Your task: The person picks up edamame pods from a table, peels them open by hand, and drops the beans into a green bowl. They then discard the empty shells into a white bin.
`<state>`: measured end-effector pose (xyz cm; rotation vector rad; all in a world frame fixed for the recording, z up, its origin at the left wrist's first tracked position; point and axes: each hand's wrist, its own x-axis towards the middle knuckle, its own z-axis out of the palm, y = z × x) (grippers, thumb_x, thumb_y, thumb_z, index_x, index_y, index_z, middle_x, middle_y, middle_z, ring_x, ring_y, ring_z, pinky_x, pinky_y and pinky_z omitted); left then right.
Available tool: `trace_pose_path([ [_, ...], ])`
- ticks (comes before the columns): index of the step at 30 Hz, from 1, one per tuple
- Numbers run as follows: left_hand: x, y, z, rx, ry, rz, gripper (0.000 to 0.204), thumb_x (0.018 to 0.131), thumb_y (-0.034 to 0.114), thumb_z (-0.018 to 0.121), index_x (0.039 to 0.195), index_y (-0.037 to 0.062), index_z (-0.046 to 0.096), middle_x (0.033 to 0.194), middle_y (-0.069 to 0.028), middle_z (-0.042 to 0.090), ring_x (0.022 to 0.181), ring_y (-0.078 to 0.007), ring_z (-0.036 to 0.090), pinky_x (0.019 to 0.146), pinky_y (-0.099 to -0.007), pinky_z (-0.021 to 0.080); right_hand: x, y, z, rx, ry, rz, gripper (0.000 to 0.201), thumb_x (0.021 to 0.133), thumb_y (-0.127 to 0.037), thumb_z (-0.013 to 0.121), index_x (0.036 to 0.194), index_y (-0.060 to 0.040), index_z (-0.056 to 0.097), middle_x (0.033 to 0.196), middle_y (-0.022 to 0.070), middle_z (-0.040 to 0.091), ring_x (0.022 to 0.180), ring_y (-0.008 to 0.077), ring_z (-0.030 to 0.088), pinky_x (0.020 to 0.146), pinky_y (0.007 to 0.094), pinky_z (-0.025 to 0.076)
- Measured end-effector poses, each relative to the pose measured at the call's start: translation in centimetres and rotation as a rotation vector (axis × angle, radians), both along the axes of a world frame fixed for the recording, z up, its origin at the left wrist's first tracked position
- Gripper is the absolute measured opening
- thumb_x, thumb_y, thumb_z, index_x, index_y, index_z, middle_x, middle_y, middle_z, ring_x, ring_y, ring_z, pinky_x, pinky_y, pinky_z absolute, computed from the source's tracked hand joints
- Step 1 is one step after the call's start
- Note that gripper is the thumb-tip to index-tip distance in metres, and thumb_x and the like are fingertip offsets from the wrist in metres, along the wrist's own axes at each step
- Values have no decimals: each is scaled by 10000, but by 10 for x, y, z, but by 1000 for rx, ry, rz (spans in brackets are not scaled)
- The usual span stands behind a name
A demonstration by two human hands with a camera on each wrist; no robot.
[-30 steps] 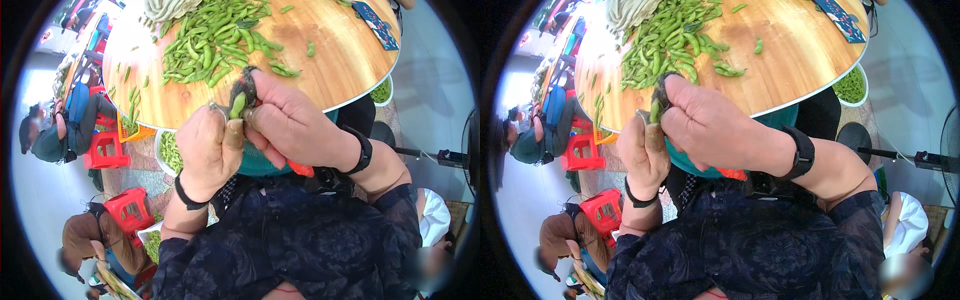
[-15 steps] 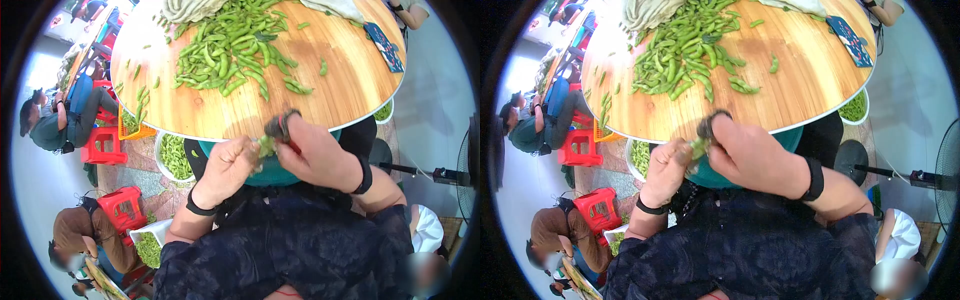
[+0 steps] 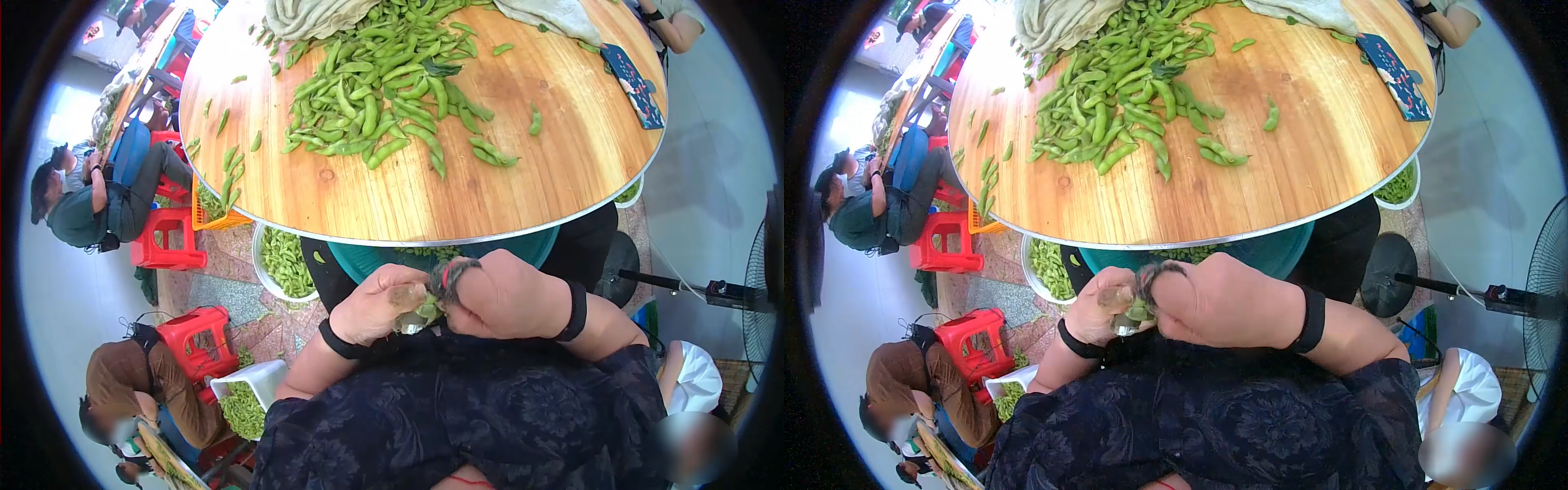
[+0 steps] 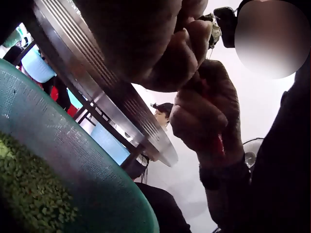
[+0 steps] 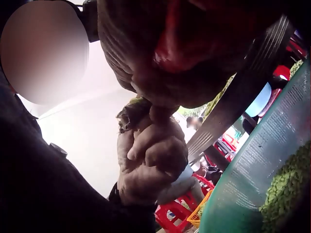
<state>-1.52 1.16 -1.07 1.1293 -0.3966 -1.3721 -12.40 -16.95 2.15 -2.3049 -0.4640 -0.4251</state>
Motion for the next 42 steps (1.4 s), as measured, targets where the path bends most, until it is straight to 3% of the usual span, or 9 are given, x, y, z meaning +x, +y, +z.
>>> trace_pose_path([
  [7,0,-1,-8,-62,231,-82,359,905,319,515,867,-22,623,756,-39,612,639,-97,531,574,-232,410,-2,0,-8,201,158,10,169,750,-78,617,838,-20,485,604,134,540,527,335,579,473,386,477],
  [13,10,4,-2,-108,-265,-165,284,953,163,468,717,19,533,609,17,496,566,-57,435,506,-240,365,-8,4,-11,-34,247,-187,187,760,-69,612,861,-8,468,691,164,552,607,360,595,518,396,499],
  [17,7,0,0,-46,-474,-149,337,991,223,444,729,25,522,607,33,461,567,-49,417,512,-239,370,-15,2,7,-100,319,-251,197,785,-88,616,863,-6,455,736,187,554,647,370,597,544,396,505],
  [21,-1,0,-2,-94,-268,-196,358,1005,326,423,860,28,558,669,25,509,603,-54,449,543,-227,394,-15,8,6,99,340,-145,225,808,-132,628,855,-12,444,710,186,552,642,379,587,541,414,485],
  [28,-8,1,6,-171,-390,-226,340,1010,295,403,862,29,556,689,-3,540,619,-87,501,573,-251,429,-7,7,7,210,417,-62,218,794,-111,605,834,-4,419,636,203,522,629,396,568,527,450,443],
  [30,-7,3,2,-150,-650,-179,308,1002,259,419,855,28,558,689,-32,559,613,-104,522,570,-259,437,-4,11,1,163,371,-94,207,783,-97,602,834,-7,423,635,192,522,609,389,567,522,438,452],
  [36,5,61,16,326,-626,180,184,965,159,499,911,9,592,723,-61,605,634,-84,538,566,-239,434,-9,2,-1,-230,263,-162,152,777,-63,575,850,-14,451,700,139,522,575,332,582,504,376,494],
  [38,30,90,-5,384,-835,426,149,943,130,531,972,0,598,763,-80,623,690,-99,567,606,-259,458,-12,-7,8,-392,365,-129,135,785,-59,563,860,-14,461,725,128,521,584,314,591,502,362,501],
  [42,78,155,-34,686,-1706,530,233,901,108,560,1106,-2,577,779,-149,629,706,-244,620,634,-342,476,14,-53,26,-412,115,-511,98,818,-92,548,874,-29,499,768,133,560,632,339,599,523,414,493],
])
